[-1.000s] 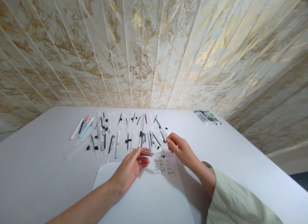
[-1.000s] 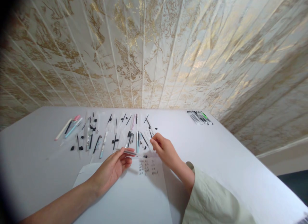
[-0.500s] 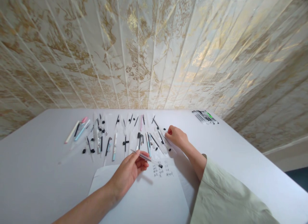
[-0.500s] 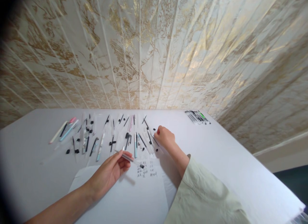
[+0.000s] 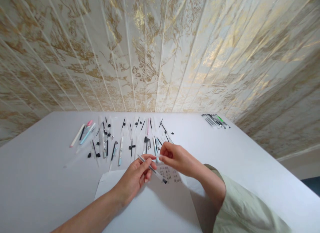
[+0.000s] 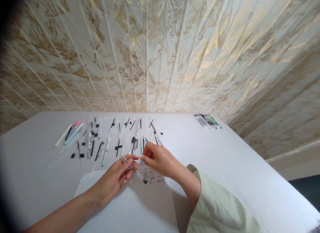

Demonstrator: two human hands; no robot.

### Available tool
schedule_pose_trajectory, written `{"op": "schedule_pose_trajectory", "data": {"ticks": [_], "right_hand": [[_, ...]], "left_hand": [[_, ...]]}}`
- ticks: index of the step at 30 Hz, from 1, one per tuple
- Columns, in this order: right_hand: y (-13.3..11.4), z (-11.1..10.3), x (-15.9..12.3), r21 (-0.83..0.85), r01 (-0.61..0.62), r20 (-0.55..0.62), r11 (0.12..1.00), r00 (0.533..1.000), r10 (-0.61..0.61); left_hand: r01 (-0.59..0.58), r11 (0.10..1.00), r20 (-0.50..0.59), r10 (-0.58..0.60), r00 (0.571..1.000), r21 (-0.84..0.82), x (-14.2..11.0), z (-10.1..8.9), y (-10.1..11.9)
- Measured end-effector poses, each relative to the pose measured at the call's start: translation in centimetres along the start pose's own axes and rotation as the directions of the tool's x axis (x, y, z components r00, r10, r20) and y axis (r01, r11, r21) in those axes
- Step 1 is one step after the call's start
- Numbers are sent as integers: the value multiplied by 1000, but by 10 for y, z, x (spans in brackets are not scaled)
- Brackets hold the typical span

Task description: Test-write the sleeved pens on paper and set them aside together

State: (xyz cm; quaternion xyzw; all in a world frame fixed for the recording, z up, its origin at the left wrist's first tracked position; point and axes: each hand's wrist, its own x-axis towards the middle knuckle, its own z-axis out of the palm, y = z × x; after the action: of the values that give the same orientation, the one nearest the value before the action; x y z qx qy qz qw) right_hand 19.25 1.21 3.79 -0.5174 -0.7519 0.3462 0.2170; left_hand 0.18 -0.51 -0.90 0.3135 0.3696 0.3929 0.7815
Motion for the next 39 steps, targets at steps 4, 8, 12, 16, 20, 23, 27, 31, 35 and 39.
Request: {"op": "schedule_pose_trajectory", "data": {"ticks": [4, 8, 12, 16, 20, 23, 27, 31, 35, 39], "right_hand": [[-16, 23, -6, -131, -24, -72, 991, 997, 15], [-22, 21, -8, -75, 61, -1, 995, 998, -61], [-2, -3, 0, -130, 51, -23, 990, 998, -54], [41, -26, 18, -373, -216, -309, 902, 946, 99], [69, -28, 27, -411, -289, -328, 864, 932, 155], [73, -24, 28, -430, -300, -315, 852, 934, 170], [71, -22, 27, -457, -303, -301, 836, 938, 175], [70, -20, 28, -477, -300, -299, 826, 939, 169], [73, -18, 29, -468, -304, -314, 830, 935, 165], [72, -21, 28, -421, -291, -333, 859, 931, 152]], "left_hand": [[-3, 999, 4, 3, 1000, 38, 0, 1, 0], [-5, 997, 21, 3, 1000, 71, -1, 2, 0], [31, 998, -17, -30, 999, 58, -1, 2, 2], [54, 997, 0, -54, 999, 50, -1, 1, 4], [60, 997, 6, -61, 998, 42, -2, 2, 5], [63, 997, 0, -63, 998, 34, -2, 2, 5], [66, 997, 5, -66, 998, 32, -1, 1, 5], [46, 998, 21, -47, 999, 36, 1, 1, 4], [36, 998, 30, -38, 999, 50, 1, 2, 3], [36, 999, 38, -37, 999, 39, -1, 3, 4]]}}
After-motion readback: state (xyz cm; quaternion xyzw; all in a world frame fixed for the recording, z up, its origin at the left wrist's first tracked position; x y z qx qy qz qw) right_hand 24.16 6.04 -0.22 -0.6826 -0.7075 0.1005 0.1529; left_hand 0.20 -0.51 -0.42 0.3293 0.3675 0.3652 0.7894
